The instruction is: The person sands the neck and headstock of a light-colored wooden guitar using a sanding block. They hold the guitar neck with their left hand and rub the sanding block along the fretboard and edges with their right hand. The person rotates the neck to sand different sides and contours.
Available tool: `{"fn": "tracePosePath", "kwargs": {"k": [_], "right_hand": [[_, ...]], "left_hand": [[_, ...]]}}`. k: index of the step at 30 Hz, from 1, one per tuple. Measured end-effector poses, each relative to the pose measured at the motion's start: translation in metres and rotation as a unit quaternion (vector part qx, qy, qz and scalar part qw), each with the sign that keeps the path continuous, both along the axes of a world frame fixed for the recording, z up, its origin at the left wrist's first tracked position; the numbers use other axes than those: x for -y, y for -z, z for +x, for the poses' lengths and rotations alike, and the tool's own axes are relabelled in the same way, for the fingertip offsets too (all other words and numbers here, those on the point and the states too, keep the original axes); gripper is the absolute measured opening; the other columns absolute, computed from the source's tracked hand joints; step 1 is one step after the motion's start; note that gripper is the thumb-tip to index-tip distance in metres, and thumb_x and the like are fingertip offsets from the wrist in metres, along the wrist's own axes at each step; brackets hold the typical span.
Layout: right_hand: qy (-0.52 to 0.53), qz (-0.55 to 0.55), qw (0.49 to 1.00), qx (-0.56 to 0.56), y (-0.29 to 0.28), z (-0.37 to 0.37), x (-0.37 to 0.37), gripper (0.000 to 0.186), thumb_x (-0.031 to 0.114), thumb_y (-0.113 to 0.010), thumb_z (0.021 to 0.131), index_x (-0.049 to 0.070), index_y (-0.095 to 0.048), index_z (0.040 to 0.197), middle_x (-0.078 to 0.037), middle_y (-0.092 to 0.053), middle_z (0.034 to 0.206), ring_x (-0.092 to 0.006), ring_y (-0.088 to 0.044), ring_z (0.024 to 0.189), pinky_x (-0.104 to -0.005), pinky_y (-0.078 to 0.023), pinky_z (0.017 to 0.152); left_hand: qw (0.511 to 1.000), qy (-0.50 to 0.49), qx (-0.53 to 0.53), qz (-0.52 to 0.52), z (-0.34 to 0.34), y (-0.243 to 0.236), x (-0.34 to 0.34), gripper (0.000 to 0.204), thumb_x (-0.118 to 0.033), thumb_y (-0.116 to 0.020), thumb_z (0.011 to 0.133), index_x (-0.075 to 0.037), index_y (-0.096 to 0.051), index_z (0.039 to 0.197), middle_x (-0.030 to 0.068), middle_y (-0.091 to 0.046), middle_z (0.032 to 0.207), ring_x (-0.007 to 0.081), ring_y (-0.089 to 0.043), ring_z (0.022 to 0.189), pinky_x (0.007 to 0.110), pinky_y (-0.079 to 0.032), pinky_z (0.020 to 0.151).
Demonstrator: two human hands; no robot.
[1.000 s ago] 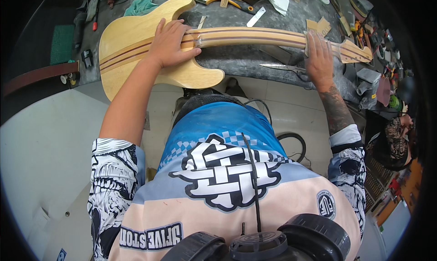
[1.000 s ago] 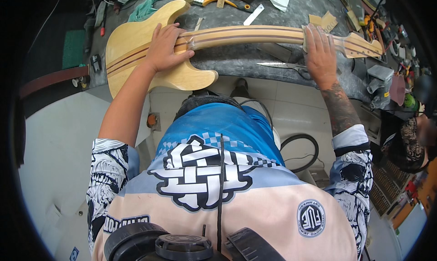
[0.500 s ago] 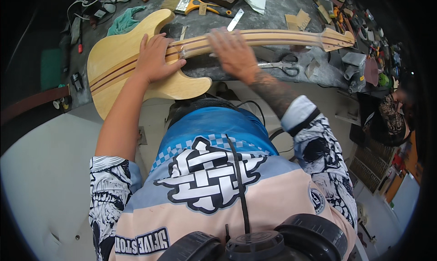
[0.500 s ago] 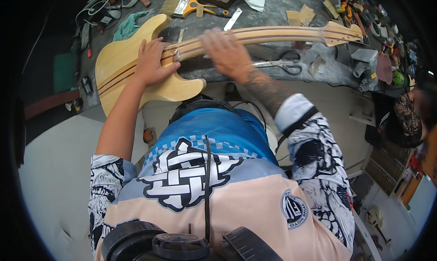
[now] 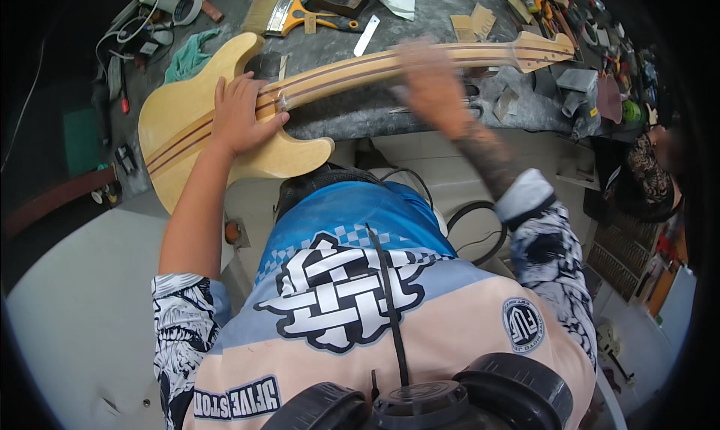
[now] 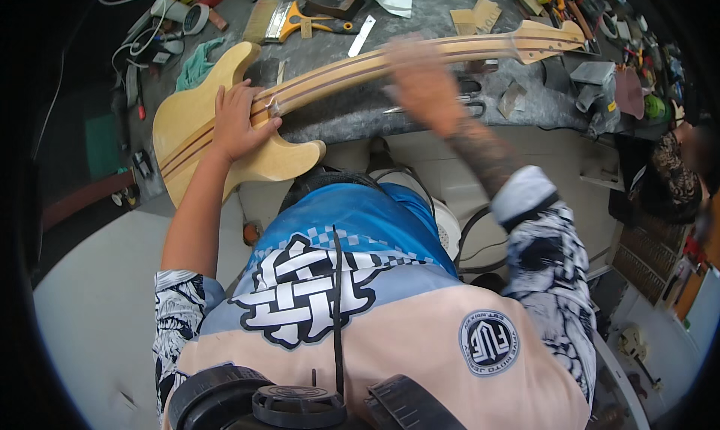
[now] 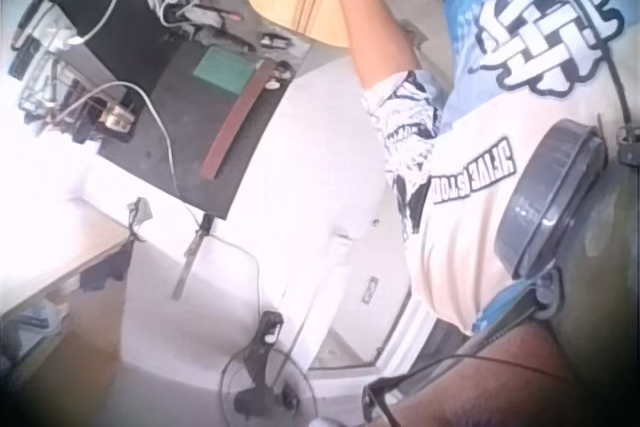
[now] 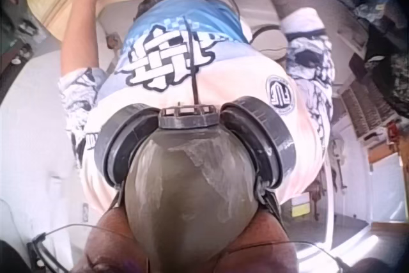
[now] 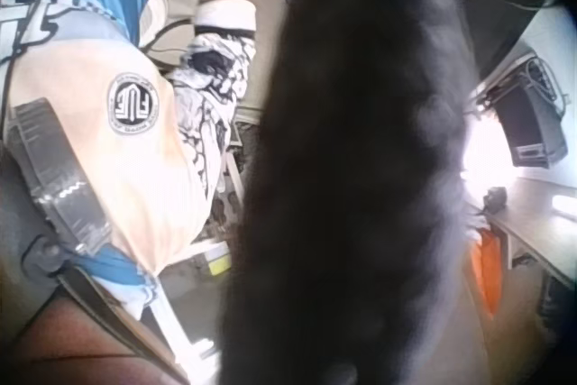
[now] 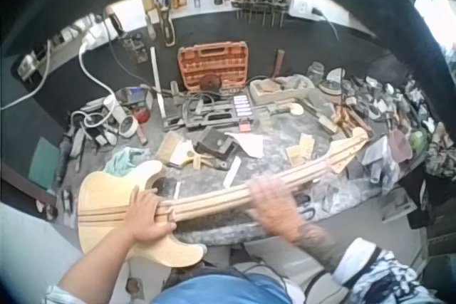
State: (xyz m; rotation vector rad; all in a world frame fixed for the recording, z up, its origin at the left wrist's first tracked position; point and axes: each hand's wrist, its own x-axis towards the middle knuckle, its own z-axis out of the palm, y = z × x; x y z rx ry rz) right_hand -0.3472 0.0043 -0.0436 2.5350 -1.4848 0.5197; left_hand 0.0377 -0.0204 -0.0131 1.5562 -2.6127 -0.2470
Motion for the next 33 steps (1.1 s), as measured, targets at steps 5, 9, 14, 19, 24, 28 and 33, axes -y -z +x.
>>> {"fn": "tracePosePath", "kwargs": {"k": [5, 9, 14, 19, 24, 28, 33], "right_hand": [[-0.066, -0.074, 0.995, -0.017, 0.022, 0.143, -0.007, 0.066, 0.024, -0.059, 0.09, 0.005, -0.04, 0.151, -0.018, -0.044, 0.15, -0.0373, -0.041, 0.141, -0.053, -0.029, 0.119], [-0.065, -0.091, 0.994, -0.013, 0.029, 0.119, -0.004, 0.066, 0.025, -0.058, 0.091, 0.006, -0.039, 0.151, -0.017, -0.043, 0.151, -0.0341, -0.04, 0.141, -0.0531, -0.029, 0.119], [0.063, 0.017, 0.997, -0.047, -0.009, -0.037, -0.001, 0.08, 0.043, -0.069, 0.089, 0.009, -0.036, 0.153, -0.013, -0.042, 0.154, -0.0322, -0.037, 0.145, -0.0554, -0.027, 0.118], [0.153, -0.021, 0.982, -0.106, -0.024, -0.111, -0.004, 0.087, 0.045, -0.072, 0.087, 0.009, -0.031, 0.156, -0.012, -0.039, 0.157, -0.0305, -0.031, 0.15, -0.0578, -0.018, 0.12], [0.059, 0.013, 0.997, -0.044, 0.007, 0.008, -0.006, 0.079, 0.026, -0.067, 0.086, 0.007, -0.034, 0.154, -0.017, -0.04, 0.154, -0.0348, -0.03, 0.149, -0.0582, -0.021, 0.12], [-0.002, -0.042, 0.999, 0.004, 0.028, 0.134, -0.012, 0.064, 0.021, -0.055, 0.09, 0.006, -0.04, 0.151, -0.017, -0.042, 0.152, -0.0343, -0.034, 0.147, -0.0556, -0.024, 0.12], [0.012, -0.077, 0.995, -0.068, 0.029, 0.122, -0.013, 0.068, 0.029, -0.059, 0.09, 0.01, -0.041, 0.152, -0.013, -0.042, 0.154, -0.0304, -0.034, 0.147, -0.0548, -0.023, 0.12]], "left_hand": [[1.0, 0.004, 0.001, 0.002, -0.003, -0.002, 0.001, 0.071, -0.055, -0.073, 0.078, -0.009, -0.058, 0.13, 0.0142, -0.058, 0.135, 0.031, -0.04, 0.142, 0.056, -0.01, 0.123], [1.0, 0.009, 0.002, 0.011, 0.001, 0.002, 0.002, 0.071, -0.056, -0.073, 0.078, -0.008, -0.057, 0.129, 0.0155, -0.057, 0.135, 0.0307, -0.041, 0.141, 0.056, -0.008, 0.124], [1.0, 0.008, -0.013, -0.001, 0.004, 0.0, -0.003, 0.071, -0.056, -0.073, 0.078, -0.008, -0.057, 0.129, 0.015, -0.058, 0.133, 0.0309, -0.041, 0.141, 0.056, -0.008, 0.123], [1.0, 0.012, -0.015, -0.008, 0.001, -0.002, -0.001, 0.072, -0.056, -0.073, 0.078, -0.008, -0.057, 0.129, 0.0147, -0.058, 0.132, 0.0309, -0.042, 0.14, 0.056, -0.009, 0.123], [1.0, 0.013, -0.012, -0.004, 0.002, -0.001, 0.0, 0.073, -0.057, -0.073, 0.078, -0.008, -0.057, 0.13, 0.0147, -0.058, 0.132, 0.0308, -0.041, 0.141, 0.056, -0.008, 0.123], [1.0, 0.019, -0.009, -0.004, 0.002, 0.001, 0.001, 0.074, -0.058, -0.072, 0.079, -0.008, -0.057, 0.13, 0.0145, -0.058, 0.133, 0.0309, -0.041, 0.141, 0.056, -0.008, 0.123], [1.0, 0.02, -0.004, 0.009, 0.003, 0.0, 0.0, 0.074, -0.059, -0.071, 0.079, -0.008, -0.057, 0.131, 0.0141, -0.058, 0.133, 0.0312, -0.04, 0.141, 0.056, -0.007, 0.123]]}}
